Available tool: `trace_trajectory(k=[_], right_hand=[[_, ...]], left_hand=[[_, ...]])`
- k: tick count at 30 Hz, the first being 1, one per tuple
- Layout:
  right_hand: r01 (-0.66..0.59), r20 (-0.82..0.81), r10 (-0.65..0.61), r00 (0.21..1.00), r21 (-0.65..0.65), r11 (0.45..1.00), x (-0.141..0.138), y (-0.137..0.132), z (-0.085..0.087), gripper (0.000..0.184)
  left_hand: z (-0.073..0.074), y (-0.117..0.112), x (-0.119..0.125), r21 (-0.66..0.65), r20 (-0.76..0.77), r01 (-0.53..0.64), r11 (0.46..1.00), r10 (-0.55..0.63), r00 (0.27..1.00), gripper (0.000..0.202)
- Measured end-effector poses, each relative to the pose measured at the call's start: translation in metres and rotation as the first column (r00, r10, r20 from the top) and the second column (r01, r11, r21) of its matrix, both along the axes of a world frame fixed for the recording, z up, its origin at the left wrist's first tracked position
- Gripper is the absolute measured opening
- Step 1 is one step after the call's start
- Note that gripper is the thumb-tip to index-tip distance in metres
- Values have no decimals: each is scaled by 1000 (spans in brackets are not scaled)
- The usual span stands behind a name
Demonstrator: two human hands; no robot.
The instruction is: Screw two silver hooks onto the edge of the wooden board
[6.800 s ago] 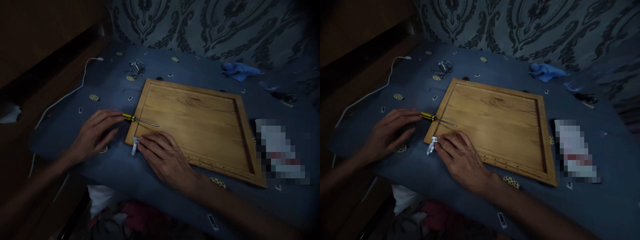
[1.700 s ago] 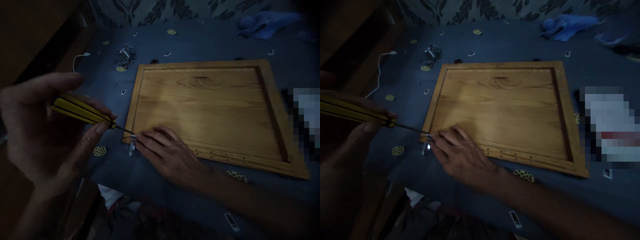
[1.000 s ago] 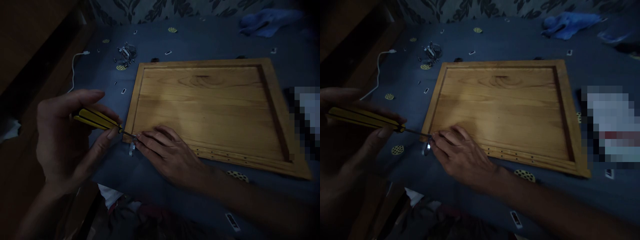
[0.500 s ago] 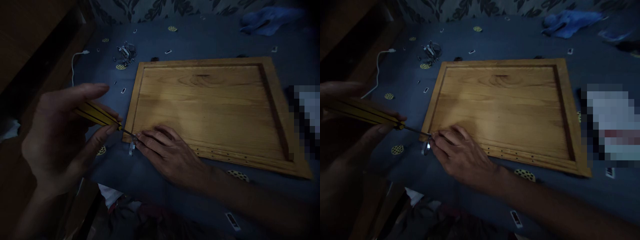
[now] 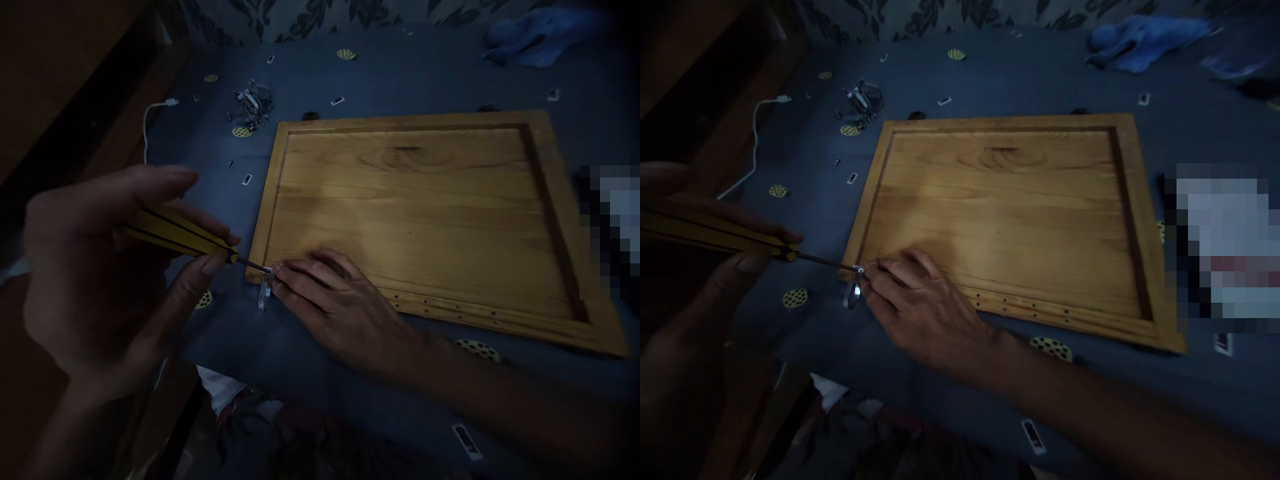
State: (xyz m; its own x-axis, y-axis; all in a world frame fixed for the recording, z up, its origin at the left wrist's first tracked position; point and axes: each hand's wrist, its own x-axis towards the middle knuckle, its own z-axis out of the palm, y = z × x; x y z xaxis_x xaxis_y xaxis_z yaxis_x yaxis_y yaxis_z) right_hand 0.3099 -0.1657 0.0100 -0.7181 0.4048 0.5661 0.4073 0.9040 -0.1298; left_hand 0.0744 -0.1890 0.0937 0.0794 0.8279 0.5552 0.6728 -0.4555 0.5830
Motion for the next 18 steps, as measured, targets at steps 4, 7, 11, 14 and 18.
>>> trace_trajectory(k=[4, 7, 11, 14, 18], right_hand=[[7, -2, -7, 1000, -3, 1000, 0, 0, 3, 35], [15, 10, -15, 1000, -12, 1000, 1, 0, 4, 36], [-2, -5, 1, 1000, -14, 1000, 2, 0, 4, 36], [-2, 1, 2, 1000, -18, 1000, 2, 0, 4, 38], [-13, -1, 13, 1000, -24, 1000, 1, 0, 2, 35]], left_hand=[[-4, 2, 2, -8, 32, 64, 998, -63, 997, 66], [-3, 3, 6, -25, 62, 122, 992, -120, 991, 67], [-2, 4, 5, -39, 54, 145, 989, -143, 988, 72], [-1, 3, 4, -36, 28, 145, 989, -144, 989, 73], [-2, 1, 7, -12, 0, 81, 997, -81, 997, 71]])
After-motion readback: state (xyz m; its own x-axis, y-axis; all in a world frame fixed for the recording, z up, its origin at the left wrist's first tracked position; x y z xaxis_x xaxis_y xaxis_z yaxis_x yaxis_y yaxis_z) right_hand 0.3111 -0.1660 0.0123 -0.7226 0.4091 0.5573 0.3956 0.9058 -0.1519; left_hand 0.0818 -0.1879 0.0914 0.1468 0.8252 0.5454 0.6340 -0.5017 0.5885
